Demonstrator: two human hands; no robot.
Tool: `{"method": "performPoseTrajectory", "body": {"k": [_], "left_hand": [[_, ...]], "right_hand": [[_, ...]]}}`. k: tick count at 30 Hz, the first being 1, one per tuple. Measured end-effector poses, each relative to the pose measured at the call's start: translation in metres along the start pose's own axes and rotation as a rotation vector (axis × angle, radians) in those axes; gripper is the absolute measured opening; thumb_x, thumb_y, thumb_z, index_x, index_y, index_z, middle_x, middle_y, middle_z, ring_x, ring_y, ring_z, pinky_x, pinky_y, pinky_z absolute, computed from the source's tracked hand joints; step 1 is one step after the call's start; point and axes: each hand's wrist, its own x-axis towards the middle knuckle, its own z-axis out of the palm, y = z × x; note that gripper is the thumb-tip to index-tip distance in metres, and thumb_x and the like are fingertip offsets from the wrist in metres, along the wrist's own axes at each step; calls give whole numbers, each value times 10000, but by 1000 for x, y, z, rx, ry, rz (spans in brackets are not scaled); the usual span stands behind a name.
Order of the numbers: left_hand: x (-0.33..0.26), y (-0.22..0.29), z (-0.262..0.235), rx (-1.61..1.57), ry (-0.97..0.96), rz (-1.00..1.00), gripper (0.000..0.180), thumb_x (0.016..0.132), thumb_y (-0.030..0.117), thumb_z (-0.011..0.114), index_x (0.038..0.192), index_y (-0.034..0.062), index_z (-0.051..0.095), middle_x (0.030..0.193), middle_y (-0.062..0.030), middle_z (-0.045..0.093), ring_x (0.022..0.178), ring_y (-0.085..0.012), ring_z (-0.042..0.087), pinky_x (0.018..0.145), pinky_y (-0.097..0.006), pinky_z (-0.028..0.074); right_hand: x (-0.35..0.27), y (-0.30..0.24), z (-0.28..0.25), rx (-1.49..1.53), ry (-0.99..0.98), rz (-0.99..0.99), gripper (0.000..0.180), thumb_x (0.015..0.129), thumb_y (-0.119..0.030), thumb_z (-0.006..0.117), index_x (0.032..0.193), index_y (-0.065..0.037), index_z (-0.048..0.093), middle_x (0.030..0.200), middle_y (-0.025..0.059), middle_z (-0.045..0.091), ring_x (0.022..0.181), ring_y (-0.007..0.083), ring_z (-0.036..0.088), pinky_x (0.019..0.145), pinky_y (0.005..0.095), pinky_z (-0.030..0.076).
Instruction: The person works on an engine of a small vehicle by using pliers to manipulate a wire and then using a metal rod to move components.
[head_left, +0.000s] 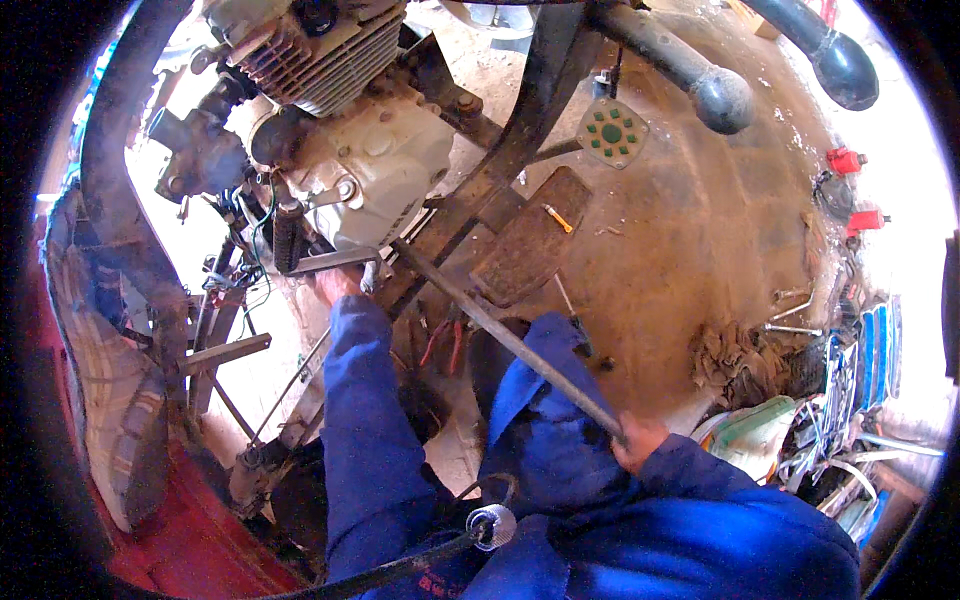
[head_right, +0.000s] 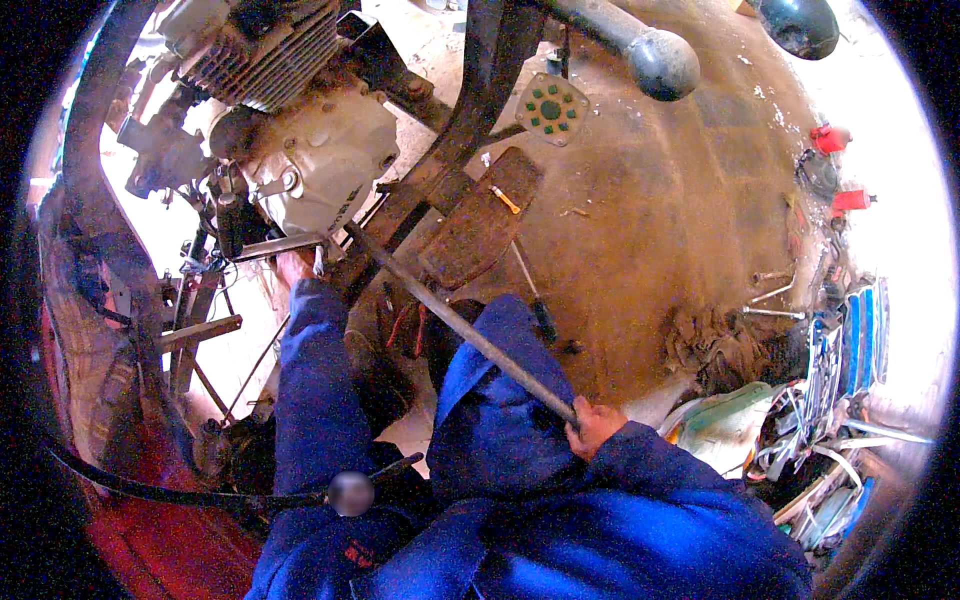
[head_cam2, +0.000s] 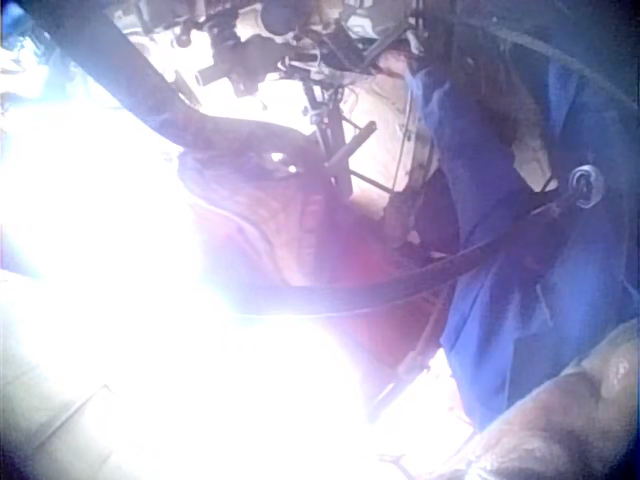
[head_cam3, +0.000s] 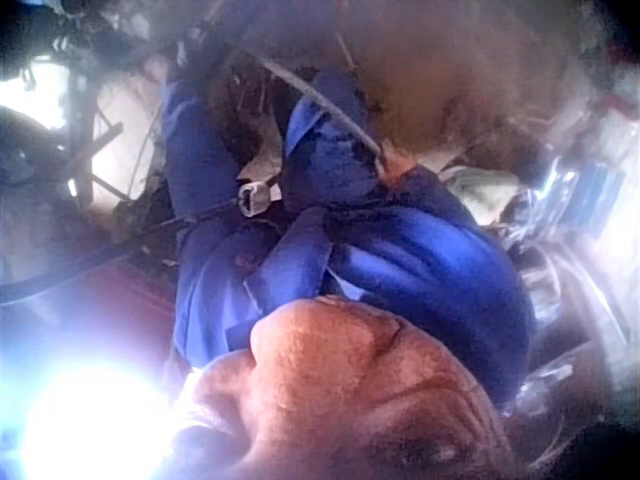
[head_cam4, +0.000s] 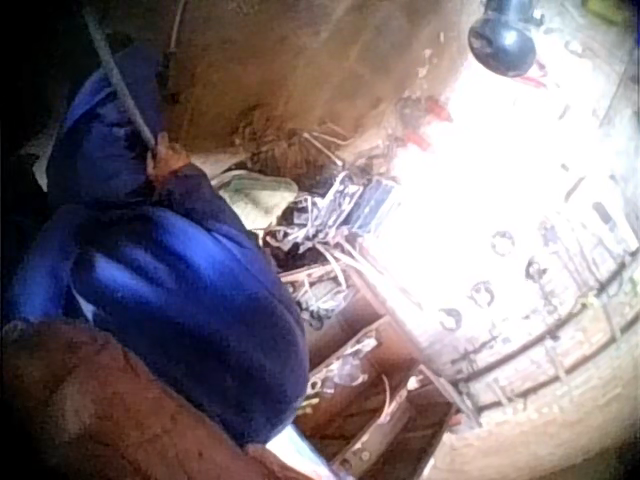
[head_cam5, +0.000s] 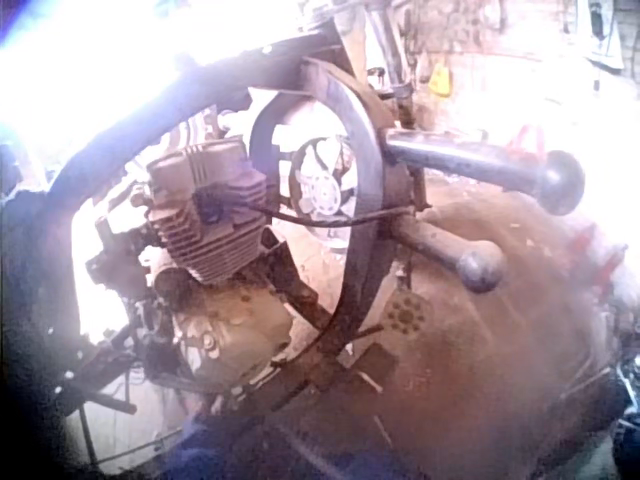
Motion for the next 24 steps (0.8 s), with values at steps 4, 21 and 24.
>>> {"method": "performPoseTrajectory", "body": {"k": [4, 21, 24], "left_hand": [[-9, 9, -21, 37, 9, 19, 308, 856, 408, 529, 1004, 187, 685, 1013, -47, 677, 981, -224, 617, 892, -387, 406], [-8, 8, -11, 44, 25, -26, 495, 821, 461, 533, 1209, 155, 566, 1240, -99, 560, 1152, -258, 513, 979, -418, 357], [-8, 1, -11, 38, 21, -37, 521, 815, 469, 534, 1224, 146, 553, 1254, -107, 548, 1163, -265, 505, 982, -423, 355]], "right_hand": [[-6, -4, -10, 78, 24, -59, 341, 816, -292, 587, 984, -9, 497, 687, 239, 603, 625, 443, 596, 601, 525, 484], [-4, -3, -8, 17, -53, 20, 314, 814, -302, 584, 964, -47, 480, 717, 232, 614, 655, 426, 605, 600, 520, 480], [-6, -10, -16, 34, -59, 20, 310, 810, -307, 587, 950, -55, 473, 705, 225, 612, 649, 423, 605, 599, 525, 478]]}}
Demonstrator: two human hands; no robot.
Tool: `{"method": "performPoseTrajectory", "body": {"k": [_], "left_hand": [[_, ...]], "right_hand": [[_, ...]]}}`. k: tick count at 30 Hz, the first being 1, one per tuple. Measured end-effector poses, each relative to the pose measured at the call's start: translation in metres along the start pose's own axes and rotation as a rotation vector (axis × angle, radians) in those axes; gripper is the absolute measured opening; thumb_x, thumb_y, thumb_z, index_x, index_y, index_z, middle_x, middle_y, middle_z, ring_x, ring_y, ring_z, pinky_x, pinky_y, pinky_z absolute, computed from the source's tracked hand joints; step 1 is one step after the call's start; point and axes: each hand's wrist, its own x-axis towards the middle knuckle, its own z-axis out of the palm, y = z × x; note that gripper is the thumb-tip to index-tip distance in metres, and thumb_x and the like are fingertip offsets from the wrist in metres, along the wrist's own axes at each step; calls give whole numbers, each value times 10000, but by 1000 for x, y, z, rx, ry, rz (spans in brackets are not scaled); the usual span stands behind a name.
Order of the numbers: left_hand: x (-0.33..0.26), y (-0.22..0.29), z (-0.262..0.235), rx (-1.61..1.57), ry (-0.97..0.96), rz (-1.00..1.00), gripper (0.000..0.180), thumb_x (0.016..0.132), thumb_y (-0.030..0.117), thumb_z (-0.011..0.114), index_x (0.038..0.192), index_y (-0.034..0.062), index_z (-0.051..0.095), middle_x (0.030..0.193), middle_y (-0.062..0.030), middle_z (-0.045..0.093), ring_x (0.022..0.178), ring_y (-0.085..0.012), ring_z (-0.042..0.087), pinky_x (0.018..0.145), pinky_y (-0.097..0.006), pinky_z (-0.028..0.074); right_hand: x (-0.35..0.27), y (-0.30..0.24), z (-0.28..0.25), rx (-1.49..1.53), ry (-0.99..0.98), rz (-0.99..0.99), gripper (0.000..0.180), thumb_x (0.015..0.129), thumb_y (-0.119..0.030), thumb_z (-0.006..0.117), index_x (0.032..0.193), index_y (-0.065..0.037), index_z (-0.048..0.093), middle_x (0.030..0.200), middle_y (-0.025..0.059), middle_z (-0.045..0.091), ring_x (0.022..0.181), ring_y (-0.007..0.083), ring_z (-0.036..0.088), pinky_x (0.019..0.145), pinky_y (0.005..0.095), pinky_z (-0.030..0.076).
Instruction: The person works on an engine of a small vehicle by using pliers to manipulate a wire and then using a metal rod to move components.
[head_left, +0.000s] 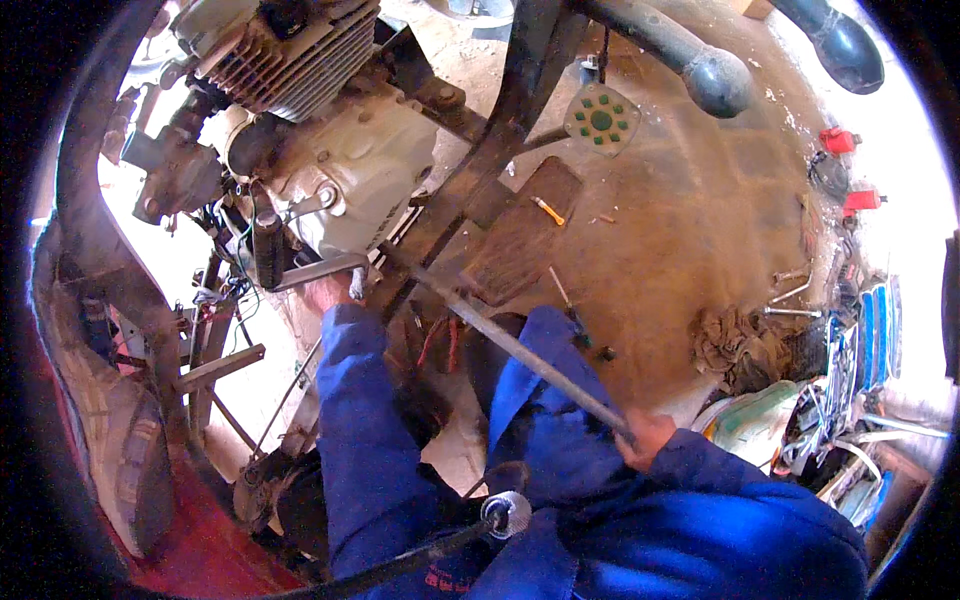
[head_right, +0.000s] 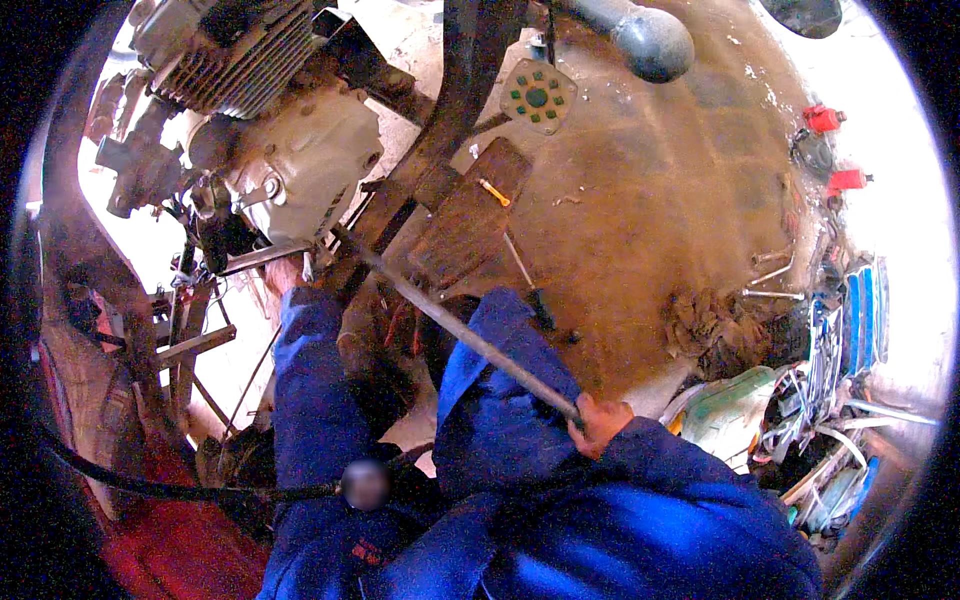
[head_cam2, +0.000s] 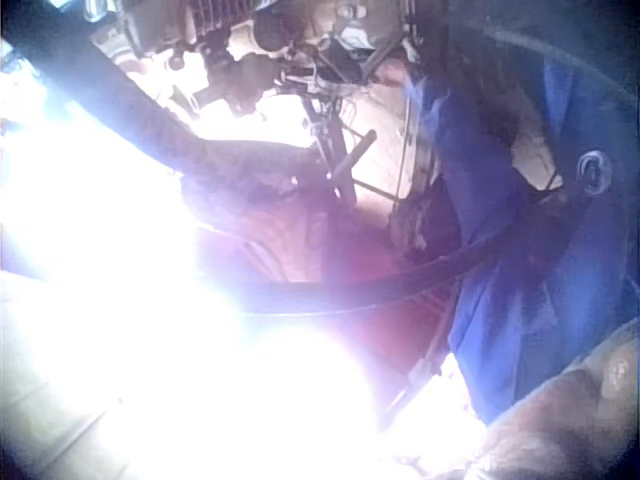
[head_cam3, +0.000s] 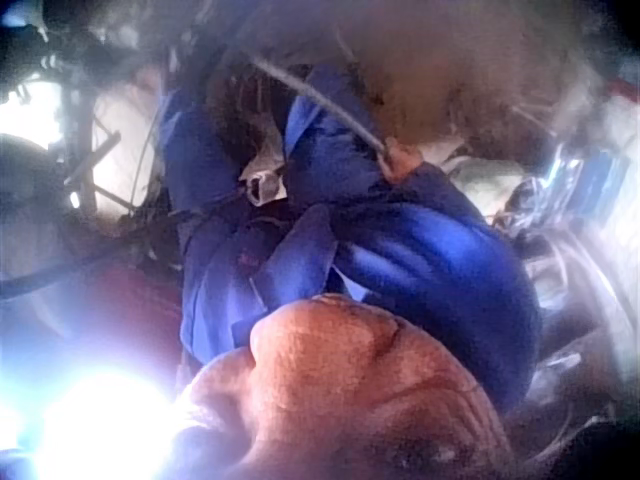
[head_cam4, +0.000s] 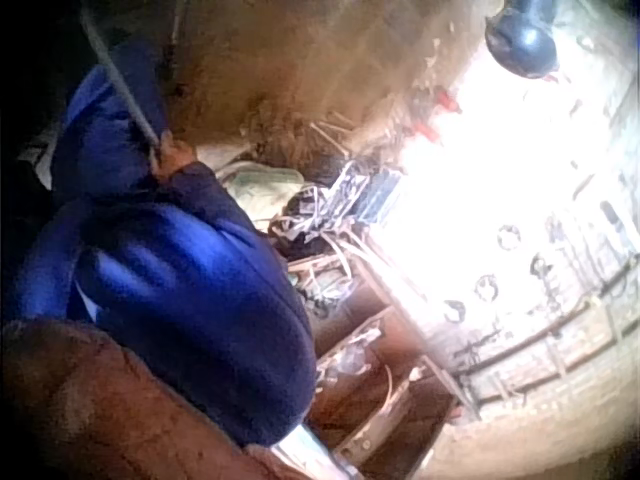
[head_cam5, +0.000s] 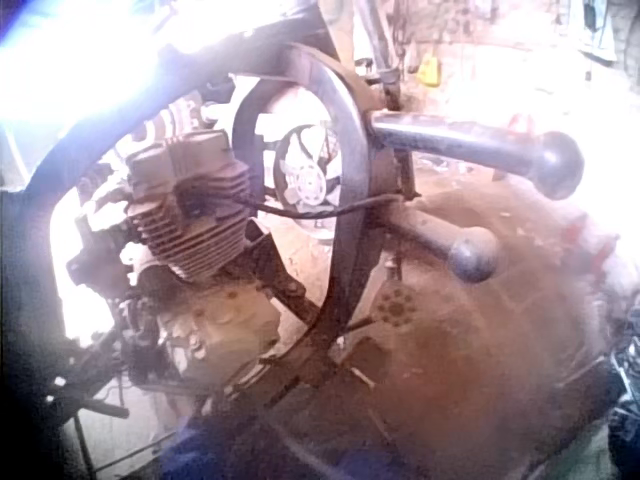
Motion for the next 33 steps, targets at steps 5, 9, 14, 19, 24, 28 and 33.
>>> {"method": "performPoseTrajectory", "body": {"k": [5, 9, 14, 19, 24, 28, 33], "left_hand": [[2, -5, 0, 4, 9, 5, 565, 806, 482, 535, 1249, 130, 531, 1278, -121, 529, 1181, -277, 490, 987, -432, 352], [8, 0, -2, 1, 9, 15, 602, 799, 492, 535, 1269, 118, 514, 1297, -132, 513, 1195, -286, 479, 991, -439, 350], [3, -5, -13, -41, 7, -45, 667, 786, 513, 535, 1299, 90, 482, 1320, -152, 489, 1210, -296, 464, 993, -457, 347], [21, -8, 29, 15, 155, 74, 655, 745, 530, 593, 1222, 84, 538, 1238, -148, 534, 1125, -308, 506, 939, -456, 377], [11, 1, -6, 35, -67, 52, 576, 758, 553, 582, 1149, 131, 603, 1213, -113, 569, 1109, -284, 526, 928, -433, 383], [14, -32, 35, 49, 212, 107, 493, 785, 539, 566, 1084, 155, 646, 1141, -87, 621, 1070, -273, 562, 910, -428, 397], [17, -16, 41, 11, 109, 80, 459, 799, 520, 561, 1049, 150, 664, 1089, -88, 641, 1049, -273, 577, 889, -417, 419]], "right_hand": [[2, 7, 6, -7, 20, -7, 310, 797, -317, 597, 918, -61, 472, 661, 210, 601, 613, 418, 600, 577, 531, 471], [2, 7, 9, -10, 55, -9, 308, 789, -318, 603, 911, -65, 477, 653, 207, 599, 605, 415, 599, 562, 528, 464], [3, 5, 6, 14, 4, -20, 311, 786, -310, 610, 924, -60, 487, 652, 207, 600, 600, 414, 594, 557, 524, 463], [1, 15, 18, -14, 89, -25, 305, 780, -296, 617, 926, -58, 494, 648, 209, 596, 594, 416, 586, 557, 520, 458], [2, 11, 13, -52, 88, -32, 312, 786, -287, 613, 949, -46, 501, 629, 208, 591, 580, 413, 586, 570, 512, 464], [10, 12, 21, 12, 54, -38, 316, 795, -284, 606, 962, -36, 503, 614, 207, 587, 570, 418, 584, 578, 512, 468], [1, 5, 5, -23, 13, -8, 320, 786, -283, 613, 951, -32, 503, 616, 211, 583, 567, 422, 578, 573, 516, 460]]}}
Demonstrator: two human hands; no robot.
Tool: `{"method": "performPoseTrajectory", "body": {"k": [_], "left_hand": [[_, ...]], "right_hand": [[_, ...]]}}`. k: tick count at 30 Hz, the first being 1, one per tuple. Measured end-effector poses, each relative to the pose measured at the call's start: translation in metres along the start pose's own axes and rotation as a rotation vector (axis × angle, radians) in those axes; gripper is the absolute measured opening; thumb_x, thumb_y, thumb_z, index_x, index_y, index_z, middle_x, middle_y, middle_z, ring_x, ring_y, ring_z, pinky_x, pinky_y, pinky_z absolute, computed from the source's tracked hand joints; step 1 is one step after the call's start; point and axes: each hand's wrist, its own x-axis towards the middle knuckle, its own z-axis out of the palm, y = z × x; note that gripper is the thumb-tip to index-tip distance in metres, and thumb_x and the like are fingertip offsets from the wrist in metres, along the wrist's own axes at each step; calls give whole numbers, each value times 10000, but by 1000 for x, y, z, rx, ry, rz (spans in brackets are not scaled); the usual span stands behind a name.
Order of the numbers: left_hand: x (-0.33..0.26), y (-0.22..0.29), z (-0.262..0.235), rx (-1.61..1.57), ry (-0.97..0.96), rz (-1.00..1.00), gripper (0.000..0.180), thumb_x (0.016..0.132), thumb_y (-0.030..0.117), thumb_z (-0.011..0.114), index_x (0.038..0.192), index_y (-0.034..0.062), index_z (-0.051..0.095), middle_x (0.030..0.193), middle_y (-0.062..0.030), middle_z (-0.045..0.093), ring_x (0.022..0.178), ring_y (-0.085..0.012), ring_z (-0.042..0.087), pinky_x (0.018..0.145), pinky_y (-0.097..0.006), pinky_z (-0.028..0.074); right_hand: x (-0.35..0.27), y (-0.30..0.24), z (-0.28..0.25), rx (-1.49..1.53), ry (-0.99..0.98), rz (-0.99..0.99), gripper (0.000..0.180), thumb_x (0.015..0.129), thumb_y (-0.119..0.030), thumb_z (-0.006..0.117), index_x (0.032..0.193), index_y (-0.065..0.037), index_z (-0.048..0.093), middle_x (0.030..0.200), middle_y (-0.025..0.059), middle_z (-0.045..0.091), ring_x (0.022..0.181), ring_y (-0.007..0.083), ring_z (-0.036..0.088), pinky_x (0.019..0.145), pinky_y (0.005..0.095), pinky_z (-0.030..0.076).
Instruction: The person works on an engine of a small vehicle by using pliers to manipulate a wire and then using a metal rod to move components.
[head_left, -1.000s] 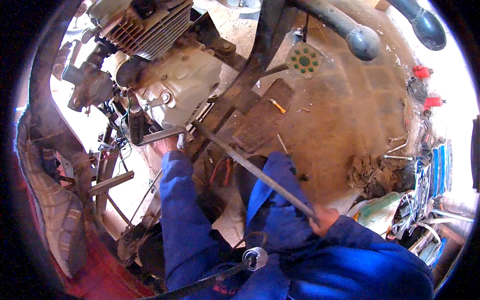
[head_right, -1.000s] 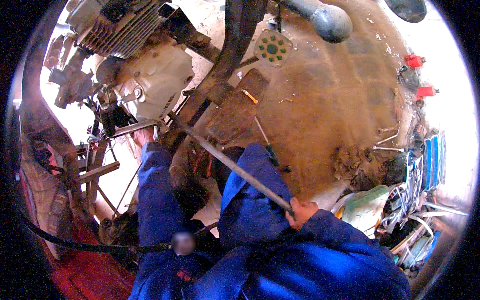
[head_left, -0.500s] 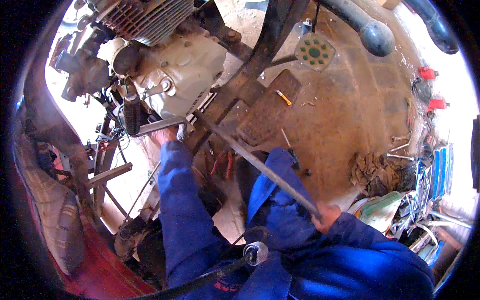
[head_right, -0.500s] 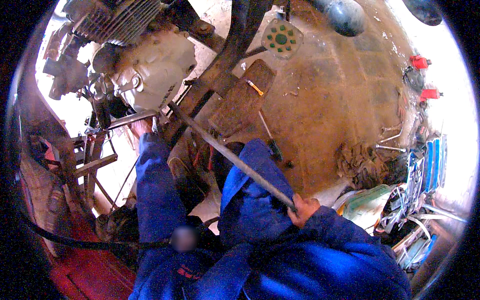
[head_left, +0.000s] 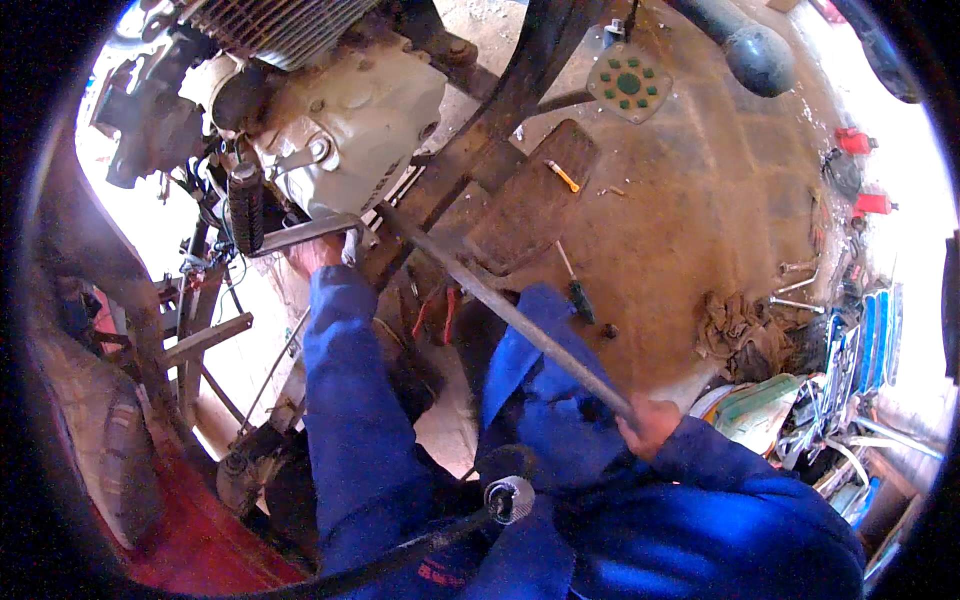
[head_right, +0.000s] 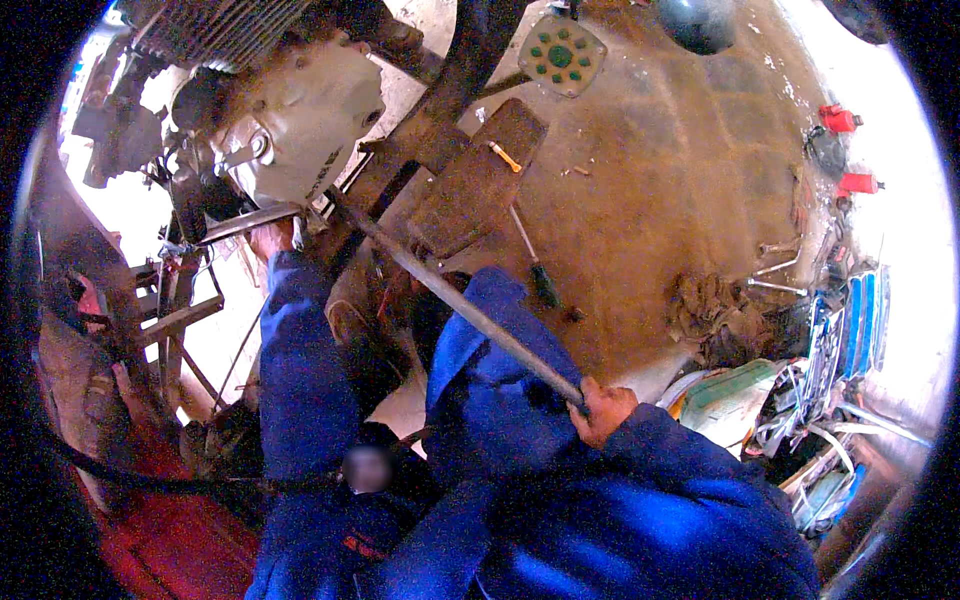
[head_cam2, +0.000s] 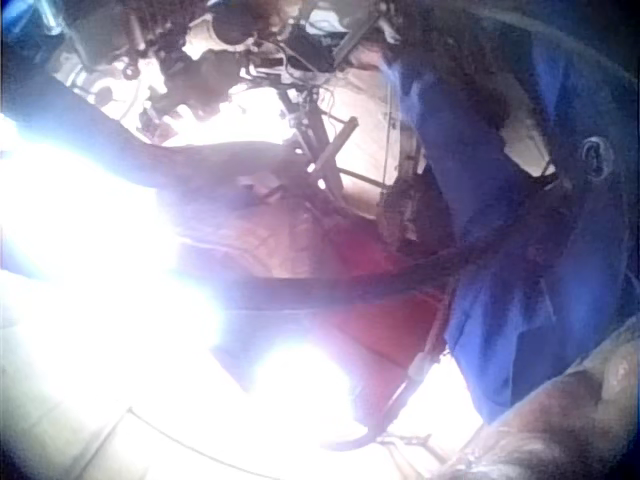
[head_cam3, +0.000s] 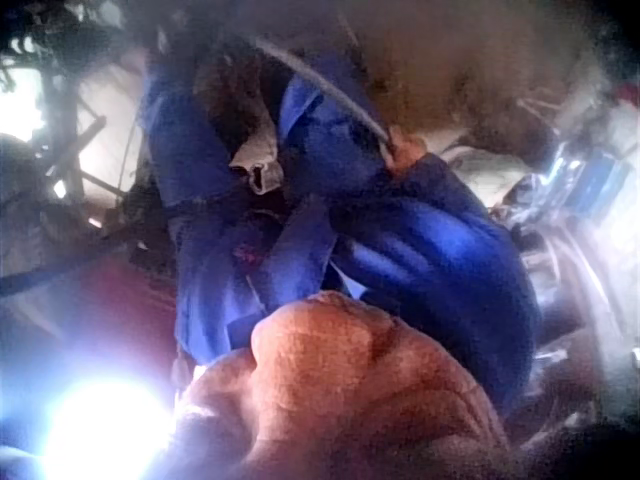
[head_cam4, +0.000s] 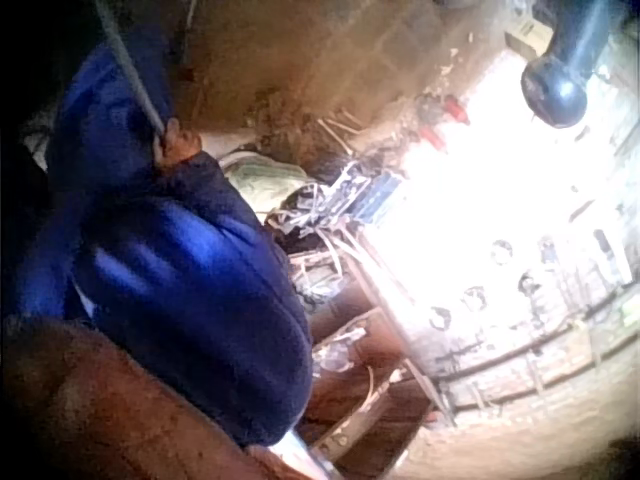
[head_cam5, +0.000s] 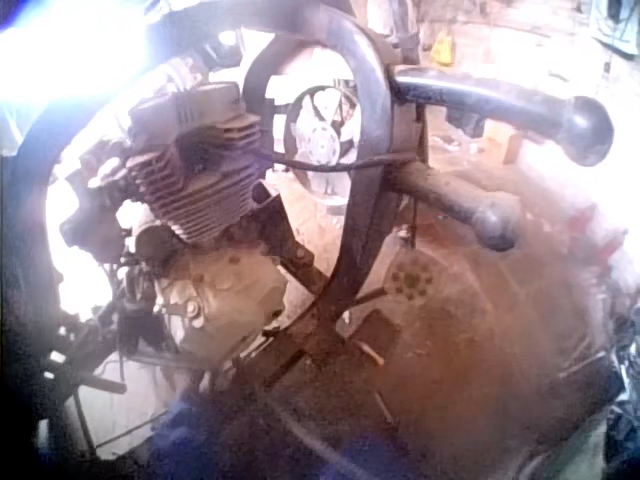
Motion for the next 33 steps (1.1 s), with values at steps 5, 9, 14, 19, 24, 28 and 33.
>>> {"method": "performPoseTrajectory", "body": {"k": [5, 9, 14, 19, 24, 28, 33], "left_hand": [[4, -2, 12, -6, -22, -6, 429, 813, 502, 555, 1014, 145, 681, 1037, -90, 661, 1029, -273, 591, 867, -406, 442], [3, -5, 4, -6, -109, -67, 407, 825, 481, 548, 999, 142, 691, 1036, -91, 667, 1033, -270, 595, 860, -402, 455], [-9, 31, -80, 46, -45, -3, 361, 804, 454, 580, 1009, 179, 692, 1059, -59, 664, 1038, -238, 596, 919, -406, 409], [-9, 24, -67, 87, -52, -35, 385, 792, 477, 580, 1020, 184, 685, 1063, -51, 664, 1021, -229, 604, 935, -428, 387], [-5, 29, -80, 70, -253, -112, 465, 856, 547, 451, 1141, 213, 603, 1196, -34, 611, 1136, -228, 542, 1003, -410, 341], [-8, 35, -79, 46, -139, -57, 396, 847, 483, 496, 1106, 222, 643, 1135, -26, 645, 1067, -220, 590, 928, -398, 421], [-20, 43, -97, -89, -165, -143, 369, 787, 391, 593, 1133, 276, 646, 1140, 22, 642, 1113, -190, 556, 1021, -420, 314]], "right_hand": [[9, 6, 13, -2, -3, 7, 325, 792, -293, 614, 937, -23, 506, 646, 233, 592, 583, 428, 586, 585, 514, 470], [6, 6, 13, 52, -9, 28, 320, 794, -287, 614, 929, -20, 501, 662, 238, 595, 605, 433, 592, 590, 507, 478], [7, -2, -4, 93, -81, 34, 338, 803, -278, 601, 973, -2, 504, 690, 243, 608, 637, 425, 606, 610, 487, 494], [9, 8, 22, -22, -38, 20, 313, 807, -257, 591, 956, 4, 501, 731, 251, 617, 666, 423, 615, 632, 476, 499], [9, 4, 4, 61, -78, -5, 282, 782, -227, 608, 909, 1, 500, 725, 244, 614, 658, 419, 607, 634, 486, 485], [11, 7, 11, 105, -45, 1, 276, 772, -216, 619, 905, -3, 503, 690, 231, 601, 654, 413, 604, 617, 494, 474], [6, 13, 11, 95, -16, -39, 277, 757, -195, 618, 935, -15, 502, 683, 226, 598, 666, 428, 599, 608, 489, 479]]}}
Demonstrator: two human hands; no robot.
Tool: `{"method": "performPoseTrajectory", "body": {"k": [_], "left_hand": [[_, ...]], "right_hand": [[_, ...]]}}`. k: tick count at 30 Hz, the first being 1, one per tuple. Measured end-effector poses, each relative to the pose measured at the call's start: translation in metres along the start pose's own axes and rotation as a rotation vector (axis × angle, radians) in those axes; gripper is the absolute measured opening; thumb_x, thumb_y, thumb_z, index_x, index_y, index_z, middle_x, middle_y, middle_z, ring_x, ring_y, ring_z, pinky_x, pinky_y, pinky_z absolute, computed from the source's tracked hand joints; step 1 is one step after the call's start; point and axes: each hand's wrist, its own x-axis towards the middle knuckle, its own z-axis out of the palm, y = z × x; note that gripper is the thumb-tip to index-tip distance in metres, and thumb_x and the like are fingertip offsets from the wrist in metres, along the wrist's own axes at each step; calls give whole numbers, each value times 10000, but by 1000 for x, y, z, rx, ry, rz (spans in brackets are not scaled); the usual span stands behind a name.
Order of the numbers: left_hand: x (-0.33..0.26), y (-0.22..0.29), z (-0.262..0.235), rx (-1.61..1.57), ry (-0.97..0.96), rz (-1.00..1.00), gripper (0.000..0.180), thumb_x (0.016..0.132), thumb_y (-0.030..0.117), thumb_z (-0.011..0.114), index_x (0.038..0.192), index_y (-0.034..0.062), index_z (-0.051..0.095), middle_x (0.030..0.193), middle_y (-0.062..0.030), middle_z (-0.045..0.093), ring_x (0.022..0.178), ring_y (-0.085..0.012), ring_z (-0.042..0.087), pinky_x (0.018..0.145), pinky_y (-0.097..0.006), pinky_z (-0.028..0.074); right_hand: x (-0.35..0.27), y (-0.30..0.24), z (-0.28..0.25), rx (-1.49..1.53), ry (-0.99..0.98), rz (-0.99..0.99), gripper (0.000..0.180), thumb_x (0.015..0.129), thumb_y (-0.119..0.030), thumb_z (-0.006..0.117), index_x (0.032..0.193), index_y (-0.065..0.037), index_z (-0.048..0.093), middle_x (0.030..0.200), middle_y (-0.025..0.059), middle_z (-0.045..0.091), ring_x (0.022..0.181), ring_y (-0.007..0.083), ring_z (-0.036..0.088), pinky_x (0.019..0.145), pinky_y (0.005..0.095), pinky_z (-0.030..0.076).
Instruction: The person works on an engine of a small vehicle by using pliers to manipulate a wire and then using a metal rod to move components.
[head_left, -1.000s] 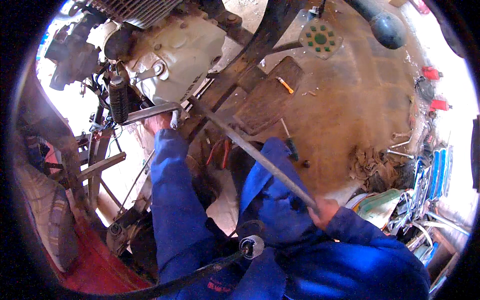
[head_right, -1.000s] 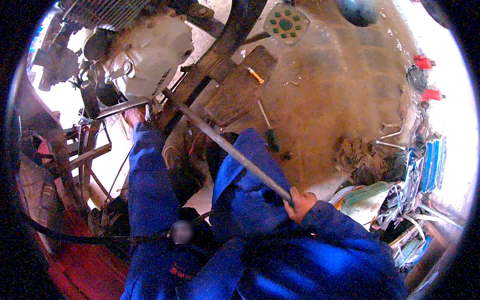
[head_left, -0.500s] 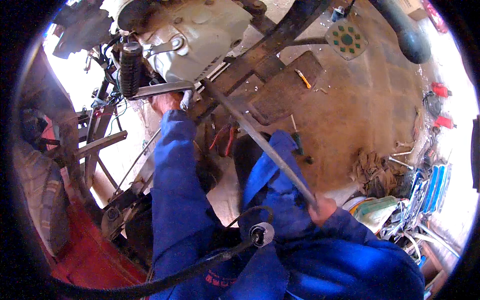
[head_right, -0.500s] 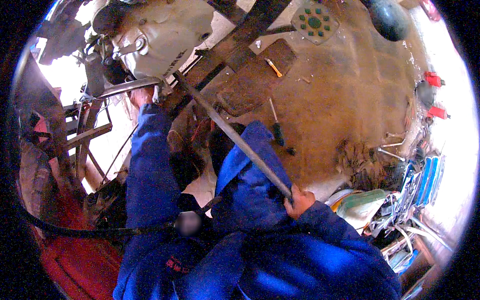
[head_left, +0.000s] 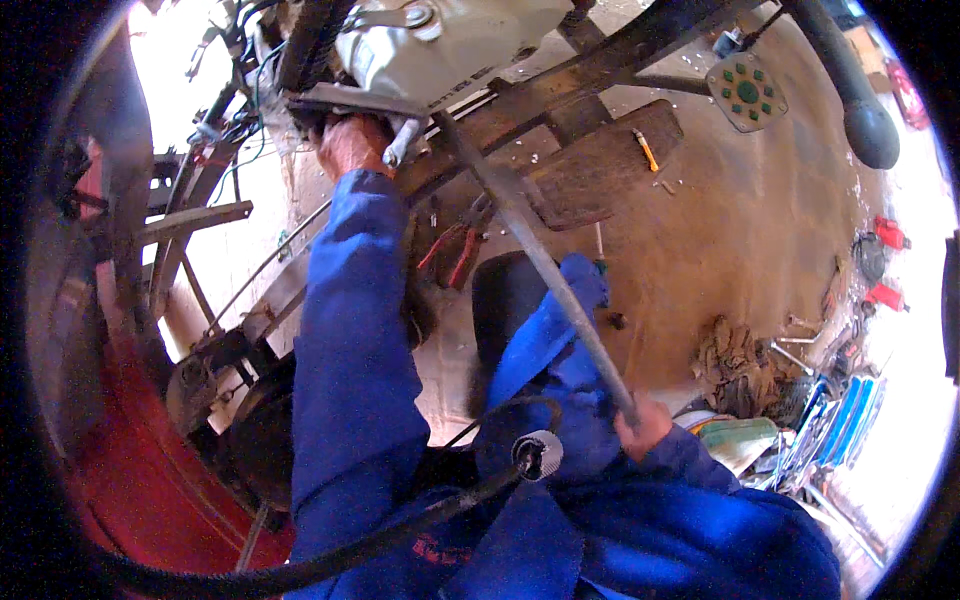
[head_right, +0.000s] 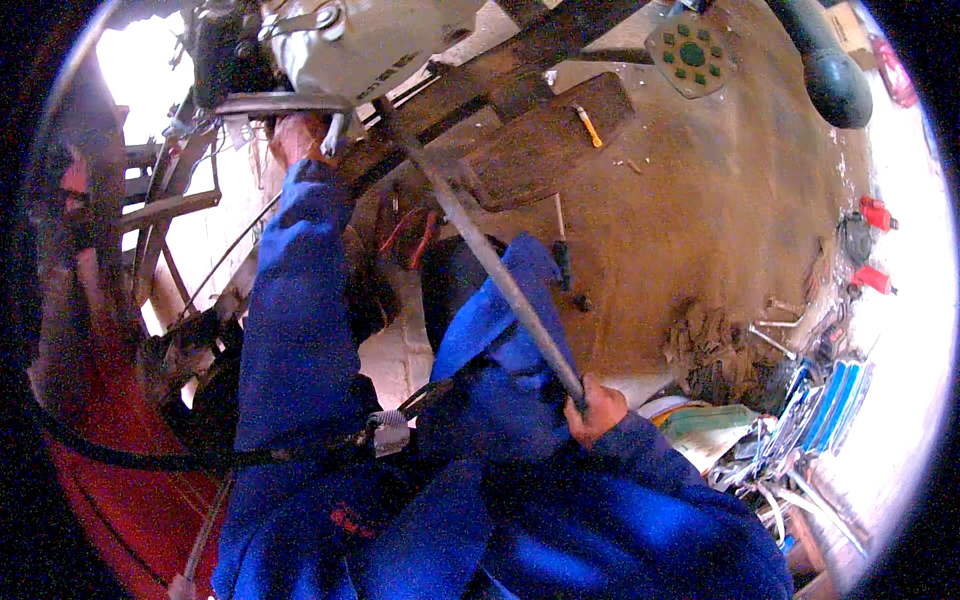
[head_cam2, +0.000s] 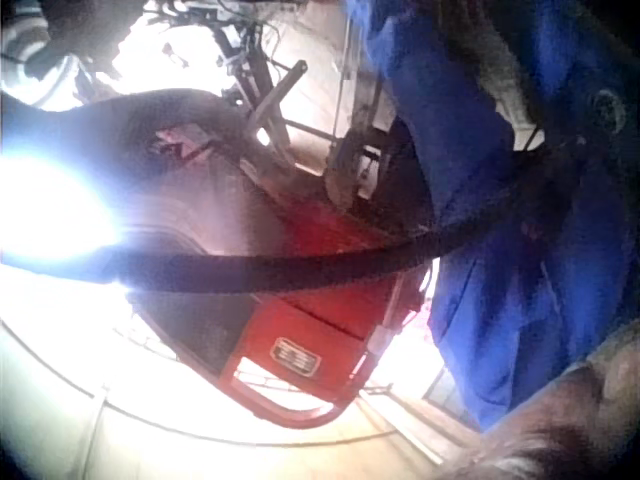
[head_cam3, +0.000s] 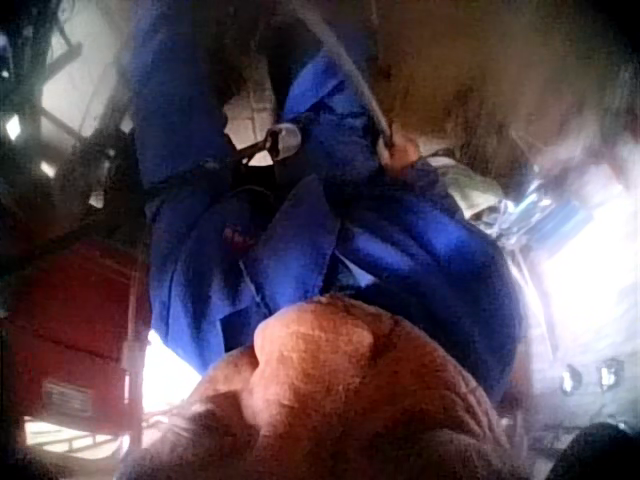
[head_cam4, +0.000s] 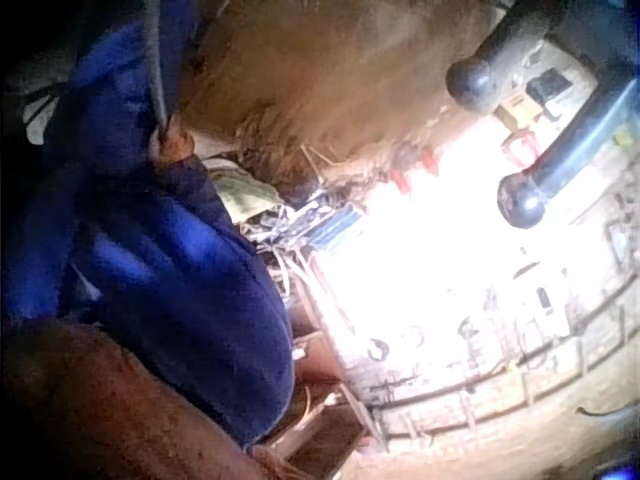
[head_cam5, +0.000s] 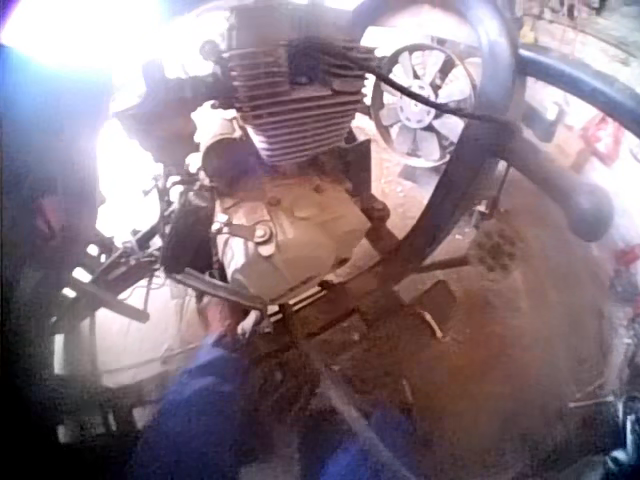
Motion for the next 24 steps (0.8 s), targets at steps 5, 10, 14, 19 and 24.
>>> {"method": "performPoseTrajectory", "body": {"k": [5, 10, 14, 19, 24], "left_hand": [[-33, -27, 2, -42, 205, 312, 429, 656, 191, 697, 1080, 248, 672, 1174, -65, 604, 1184, -323, 460, 1039, -517, 264], [-117, -25, 7, -490, 813, 186, 228, 787, 164, 624, 999, 85, 649, 1089, -88, 630, 1068, -314, 524, 949, -413, 379], [-177, -23, 40, -533, 753, -43, 337, 719, 102, 659, 1051, 57, 620, 1148, -99, 600, 1093, -309, 514, 965, -419, 382], [-179, -22, 59, -592, 841, -26, 378, 683, 58, 656, 1058, 47, 609, 1166, -116, 583, 1105, -314, 503, 976, -423, 379], [-213, -18, 121, -525, 433, -269, 444, 681, 182, 693, 1097, 57, 596, 1231, -125, 539, 1174, -323, 462, 987, -441, 359]], "right_hand": [[-1, 10, -2, 77, -56, -34, 343, 763, -186, 618, 1011, 21, 505, 686, 228, 598, 654, 428, 601, 599, 490, 478], [-2, 6, -1, 65, 11, -32, 317, 775, -175, 620, 994, 23, 504, 685, 229, 600, 643, 423, 606, 580, 490, 477], [-3, -6, -6, 31, 24, -51, 272, 780, -157, 627, 965, 9, 516, 679, 221, 602, 633, 411, 610, 568, 469, 484], [-5, 0, -2, 64, 103, -98, 242, 782, -152, 636, 946, -11, 528, 669, 219, 597, 622, 394, 616, 559, 443, 484], [-9, -8, -4, 81, 152, -91, 209, 769, -152, 650, 904, -21, 559, 661, 200, 595, 619, 381, 617, 547, 415, 476]]}}
